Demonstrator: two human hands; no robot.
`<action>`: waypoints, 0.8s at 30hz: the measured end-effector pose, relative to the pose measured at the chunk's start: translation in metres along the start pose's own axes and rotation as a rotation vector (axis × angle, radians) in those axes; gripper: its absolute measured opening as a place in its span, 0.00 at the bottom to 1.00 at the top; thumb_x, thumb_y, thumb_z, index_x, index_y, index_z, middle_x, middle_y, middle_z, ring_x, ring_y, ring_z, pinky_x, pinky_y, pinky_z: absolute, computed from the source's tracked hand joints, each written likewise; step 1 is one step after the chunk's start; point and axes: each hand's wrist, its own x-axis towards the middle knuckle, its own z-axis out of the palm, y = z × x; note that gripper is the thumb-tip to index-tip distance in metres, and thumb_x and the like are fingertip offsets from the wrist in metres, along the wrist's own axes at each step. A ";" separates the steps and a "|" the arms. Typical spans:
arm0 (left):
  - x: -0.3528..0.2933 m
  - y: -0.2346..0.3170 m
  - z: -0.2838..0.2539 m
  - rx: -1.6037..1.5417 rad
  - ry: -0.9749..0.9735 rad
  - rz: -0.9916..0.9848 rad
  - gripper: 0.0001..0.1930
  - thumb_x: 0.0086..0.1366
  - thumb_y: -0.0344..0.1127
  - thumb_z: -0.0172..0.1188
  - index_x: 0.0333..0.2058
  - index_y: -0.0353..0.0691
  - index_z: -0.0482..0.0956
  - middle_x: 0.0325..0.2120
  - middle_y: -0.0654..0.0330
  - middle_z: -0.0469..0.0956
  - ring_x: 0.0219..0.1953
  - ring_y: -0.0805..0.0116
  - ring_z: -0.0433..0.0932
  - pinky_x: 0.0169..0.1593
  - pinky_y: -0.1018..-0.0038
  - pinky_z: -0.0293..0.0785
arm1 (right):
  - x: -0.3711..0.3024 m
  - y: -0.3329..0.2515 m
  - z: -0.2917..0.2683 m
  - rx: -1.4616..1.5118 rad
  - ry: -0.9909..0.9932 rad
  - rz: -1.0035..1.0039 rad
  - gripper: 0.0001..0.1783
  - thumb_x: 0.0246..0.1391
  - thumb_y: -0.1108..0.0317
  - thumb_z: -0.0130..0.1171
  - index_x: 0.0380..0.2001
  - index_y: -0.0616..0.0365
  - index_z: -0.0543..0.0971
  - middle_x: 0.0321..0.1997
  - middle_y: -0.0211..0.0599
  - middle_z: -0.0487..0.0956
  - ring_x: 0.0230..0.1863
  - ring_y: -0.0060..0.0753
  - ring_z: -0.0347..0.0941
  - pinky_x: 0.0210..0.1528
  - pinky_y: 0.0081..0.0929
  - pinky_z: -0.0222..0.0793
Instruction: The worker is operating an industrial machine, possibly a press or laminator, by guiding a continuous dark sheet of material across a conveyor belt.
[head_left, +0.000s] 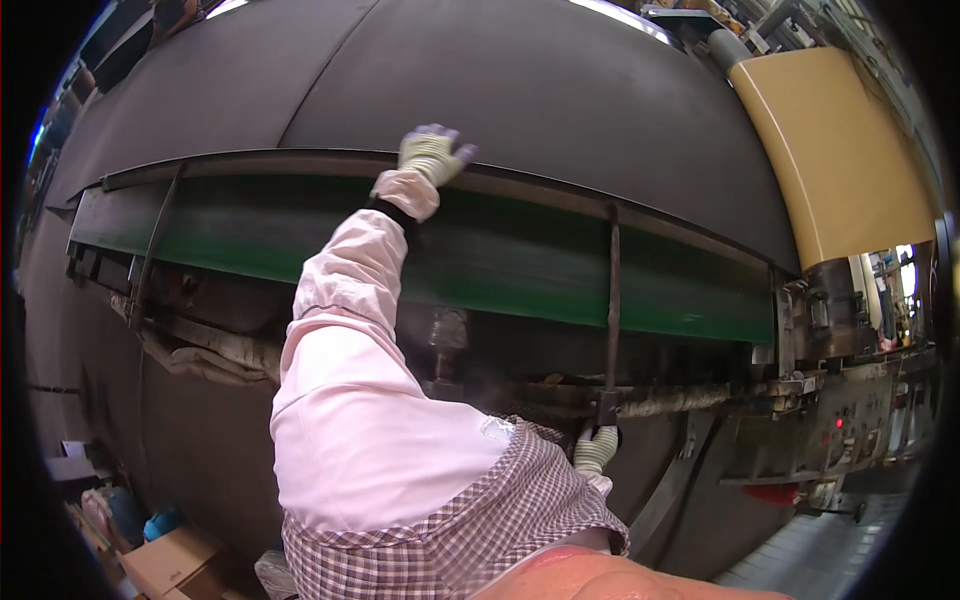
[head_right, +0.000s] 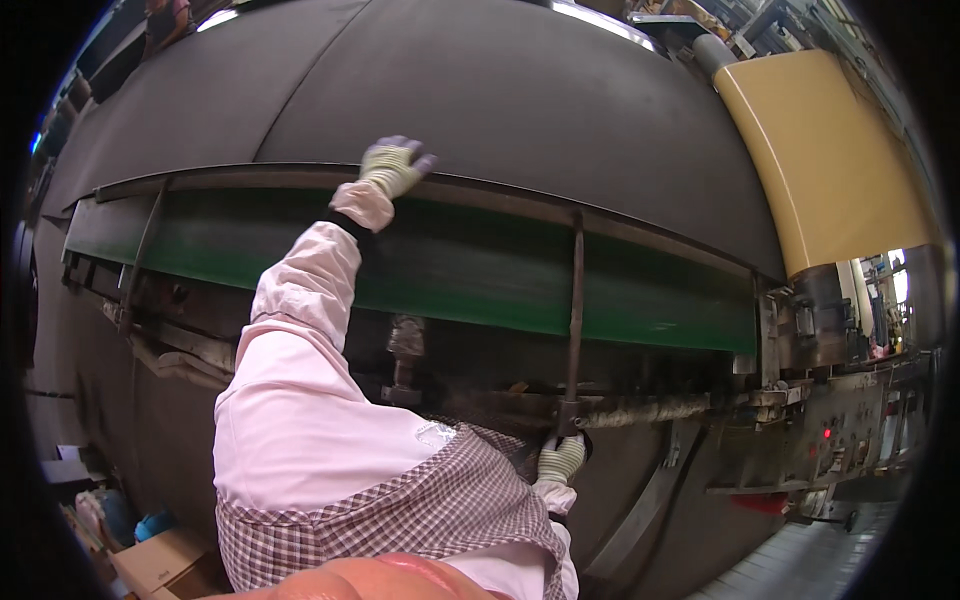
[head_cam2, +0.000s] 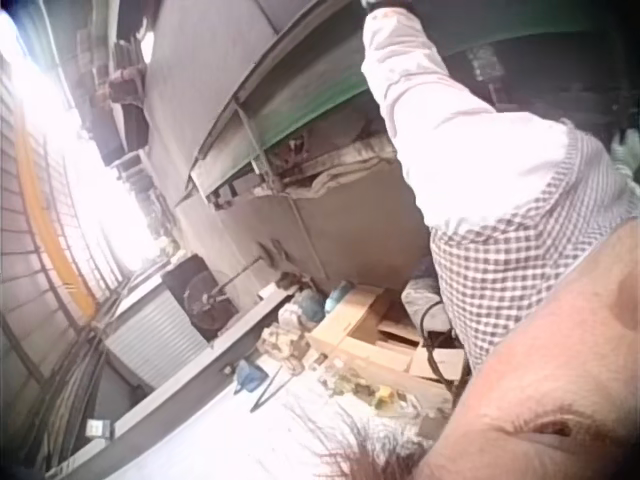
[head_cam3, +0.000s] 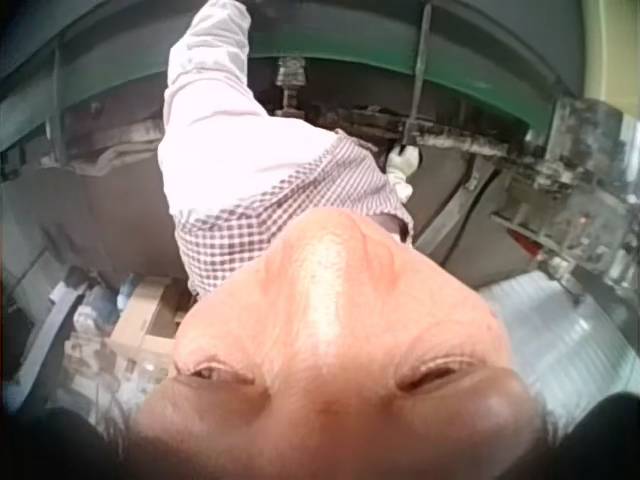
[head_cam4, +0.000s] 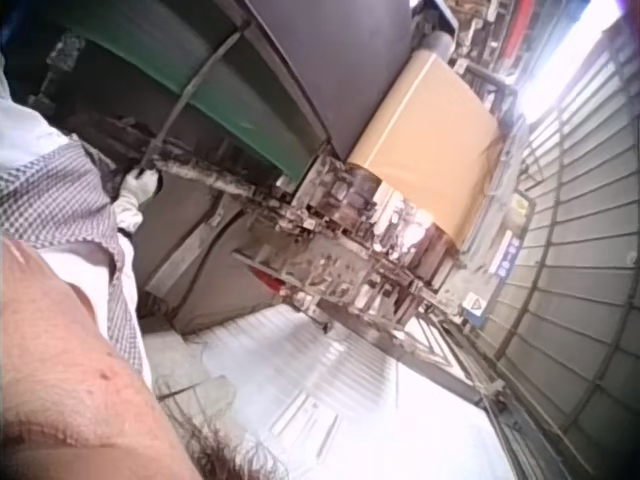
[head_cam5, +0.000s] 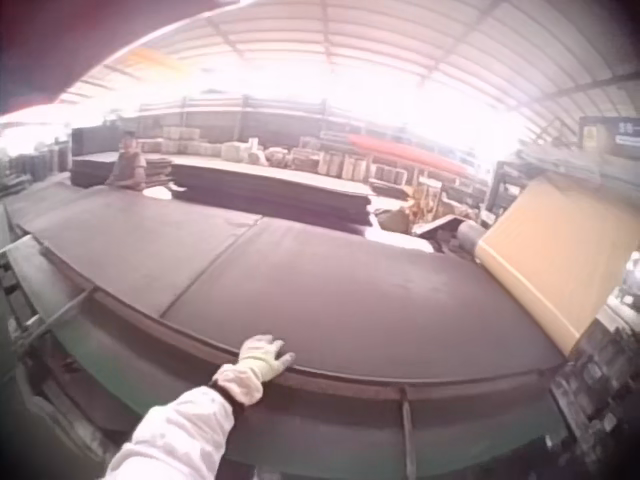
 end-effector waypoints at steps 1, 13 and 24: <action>0.004 -0.019 -0.011 0.052 -0.037 -0.020 0.30 0.61 0.63 0.47 0.48 0.44 0.76 0.51 0.52 0.73 0.55 0.52 0.68 0.59 0.60 0.63 | -0.001 -0.002 -0.002 0.007 -0.003 0.011 0.20 0.43 0.63 0.59 0.41 0.58 0.79 0.38 0.55 0.77 0.38 0.59 0.73 0.41 0.48 0.69; 0.002 -0.144 0.032 0.054 -0.243 0.000 0.26 0.68 0.54 0.36 0.54 0.44 0.72 0.58 0.53 0.67 0.62 0.55 0.62 0.64 0.63 0.57 | 0.000 0.022 0.001 -0.134 -0.115 -0.021 0.18 0.43 0.64 0.59 0.41 0.57 0.78 0.40 0.51 0.77 0.41 0.56 0.73 0.43 0.45 0.69; 0.018 0.040 -0.013 0.101 -0.365 0.156 0.30 0.66 0.60 0.38 0.51 0.42 0.75 0.54 0.54 0.72 0.56 0.54 0.69 0.60 0.64 0.63 | -0.003 0.014 0.015 0.045 0.082 -0.080 0.14 0.45 0.63 0.58 0.33 0.60 0.74 0.33 0.52 0.75 0.33 0.56 0.71 0.36 0.49 0.68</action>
